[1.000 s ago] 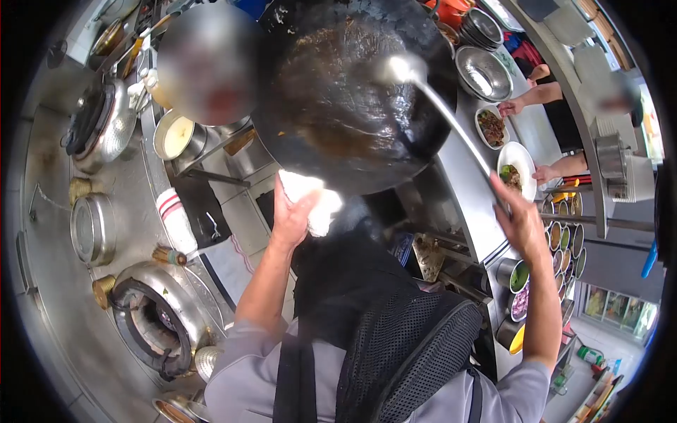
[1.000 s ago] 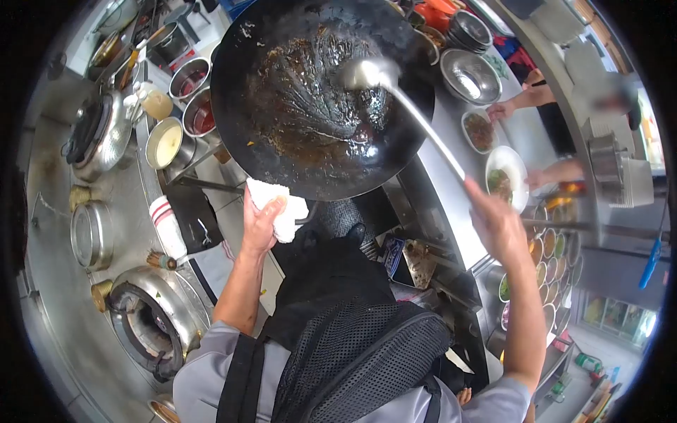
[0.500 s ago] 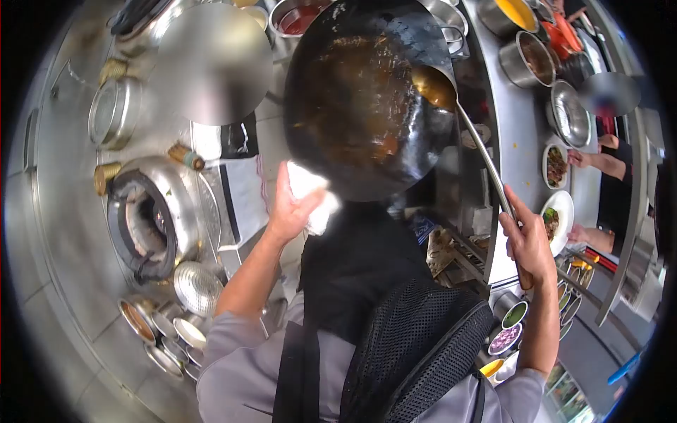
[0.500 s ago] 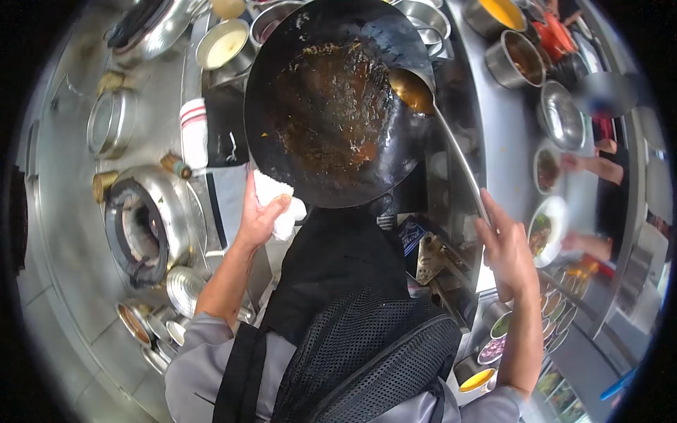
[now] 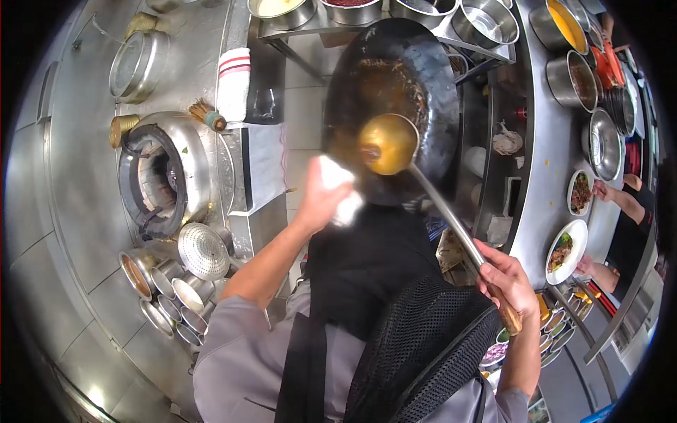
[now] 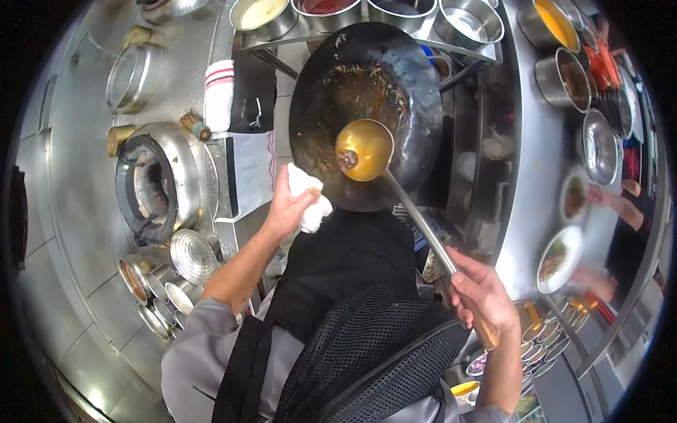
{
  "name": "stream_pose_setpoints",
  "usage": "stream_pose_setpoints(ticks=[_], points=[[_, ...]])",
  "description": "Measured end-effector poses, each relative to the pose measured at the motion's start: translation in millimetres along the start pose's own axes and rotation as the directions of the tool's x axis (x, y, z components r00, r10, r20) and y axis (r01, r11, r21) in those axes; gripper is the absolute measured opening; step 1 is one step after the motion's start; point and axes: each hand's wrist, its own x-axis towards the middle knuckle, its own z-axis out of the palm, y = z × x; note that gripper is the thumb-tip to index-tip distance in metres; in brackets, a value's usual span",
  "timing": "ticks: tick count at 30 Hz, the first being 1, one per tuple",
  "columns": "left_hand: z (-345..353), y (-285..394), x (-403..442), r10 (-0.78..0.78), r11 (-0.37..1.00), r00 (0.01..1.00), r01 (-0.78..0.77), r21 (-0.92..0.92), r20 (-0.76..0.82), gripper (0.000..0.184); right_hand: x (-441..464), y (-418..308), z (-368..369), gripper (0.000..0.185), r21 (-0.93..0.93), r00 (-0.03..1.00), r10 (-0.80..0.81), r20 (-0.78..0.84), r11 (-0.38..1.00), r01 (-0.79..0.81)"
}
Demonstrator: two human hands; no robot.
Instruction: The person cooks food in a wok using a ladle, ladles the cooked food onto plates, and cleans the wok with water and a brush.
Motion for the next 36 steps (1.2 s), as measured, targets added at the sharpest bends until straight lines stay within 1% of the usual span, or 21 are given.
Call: stream_pose_setpoints(ticks=[2, 3, 6, 7, 9, 12, 14, 16, 17, 20, 21, 22, 24, 25, 27, 28, 29, 31, 32, 34, 36], points=[[5, -3, 3, -0.030, 0.999, 1.000, 0.030, -0.014, -0.002, 0.048, 6, 15, -9, 0.060, 0.196, 0.995, -0.051, 0.090, 0.980, 0.033], [6, 3, 3, -0.015, 1.000, 0.999, 0.016, -0.012, 0.051, 0.048, 7, 21, -14, 0.060, 0.292, 0.989, -0.085, 0.124, 0.955, 0.046], [12, 29, -9, -0.107, 0.986, 0.993, 0.112, -0.123, 0.046, 0.047, 6, 32, -21, 0.062, 0.357, 0.976, -0.205, 0.066, 0.919, 0.169], [11, 32, -13, -0.098, 0.988, 0.995, 0.102, -0.120, 0.033, 0.050, 3, 23, -20, 0.063, 0.326, 0.973, -0.230, 0.025, 0.922, 0.210], [7, 41, -21, -0.052, 0.991, 0.998, 0.057, -0.121, 0.045, 0.052, 6, 14, -33, 0.065, 0.173, 0.956, -0.284, -0.067, 0.941, 0.292], [14, 65, -34, 0.004, 0.989, 0.999, 0.003, -0.149, 0.050, 0.049, 17, -9, -47, 0.062, -0.058, 0.928, -0.340, -0.155, 0.940, 0.335], [19, 71, -42, 0.045, 0.988, 0.998, -0.040, -0.152, 0.033, 0.049, 33, -8, -59, 0.062, -0.220, 0.903, -0.398, -0.162, 0.906, 0.361], [28, 71, -42, 0.116, 0.987, 0.993, -0.113, -0.111, 0.017, 0.055, 39, -4, -61, 0.063, -0.302, 0.902, -0.411, -0.134, 0.884, 0.358], [34, 70, -41, 0.149, 0.985, 0.989, -0.147, -0.090, 0.005, 0.058, 38, 0, -56, 0.064, -0.300, 0.913, -0.382, -0.144, 0.896, 0.328], [49, 61, -33, 0.217, 0.976, 0.976, -0.217, 0.005, -0.002, 0.052, 37, 17, -39, 0.064, -0.218, 0.951, -0.304, -0.053, 0.933, 0.286], [56, 64, -30, 0.271, 0.960, 0.962, -0.268, 0.084, -0.025, 0.047, 33, 19, -28, 0.064, -0.161, 0.962, -0.271, -0.015, 0.951, 0.265], [54, 61, -25, 0.373, 0.879, 0.928, -0.354, 0.321, 0.001, 0.048, 29, 20, -17, 0.061, -0.085, 0.970, -0.244, 0.004, 0.966, 0.243], [52, 49, -17, 0.447, 0.832, 0.895, -0.411, 0.373, -0.010, 0.049, 26, 27, -8, 0.058, 0.143, 0.969, -0.222, 0.108, 0.968, 0.206], [45, 42, -15, 0.402, 0.857, 0.915, -0.371, 0.358, -0.014, 0.049, 27, 31, -10, 0.056, 0.247, 0.961, -0.219, 0.168, 0.953, 0.174], [35, 36, -12, 0.309, 0.903, 0.951, -0.287, 0.320, -0.019, 0.050, 31, 40, -16, 0.056, 0.355, 0.931, -0.259, 0.256, 0.921, 0.159], [33, 37, -11, 0.285, 0.940, 0.958, -0.273, 0.202, -0.029, 0.051, 32, 42, -18, 0.057, 0.408, 0.912, -0.284, 0.296, 0.901, 0.149], [31, 39, -11, 0.259, 0.963, 0.965, -0.256, 0.080, -0.033, 0.052, 30, 44, -17, 0.059, 0.419, 0.908, -0.314, 0.279, 0.890, 0.179], [34, 58, -20, 0.177, 0.975, 0.984, -0.180, -0.127, -0.037, 0.056, 25, 42, -22, 0.060, 0.409, 0.929, -0.319, 0.186, 0.885, 0.222], [33, 66, -26, 0.169, 0.978, 0.985, -0.172, -0.120, -0.036, 0.057, 21, 41, -25, 0.061, 0.402, 0.939, -0.317, 0.133, 0.883, 0.241], [28, 74, -33, 0.152, 0.981, 0.988, -0.155, -0.114, -0.037, 0.058, 17, 32, -34, 0.062, 0.269, 0.935, -0.350, 0.052, 0.907, 0.324], [21, 72, -36, 0.181, 0.981, 0.983, -0.183, -0.056, -0.039, 0.056, 17, 22, -43, 0.064, 0.117, 0.940, -0.339, -0.044, 0.932, 0.342]])
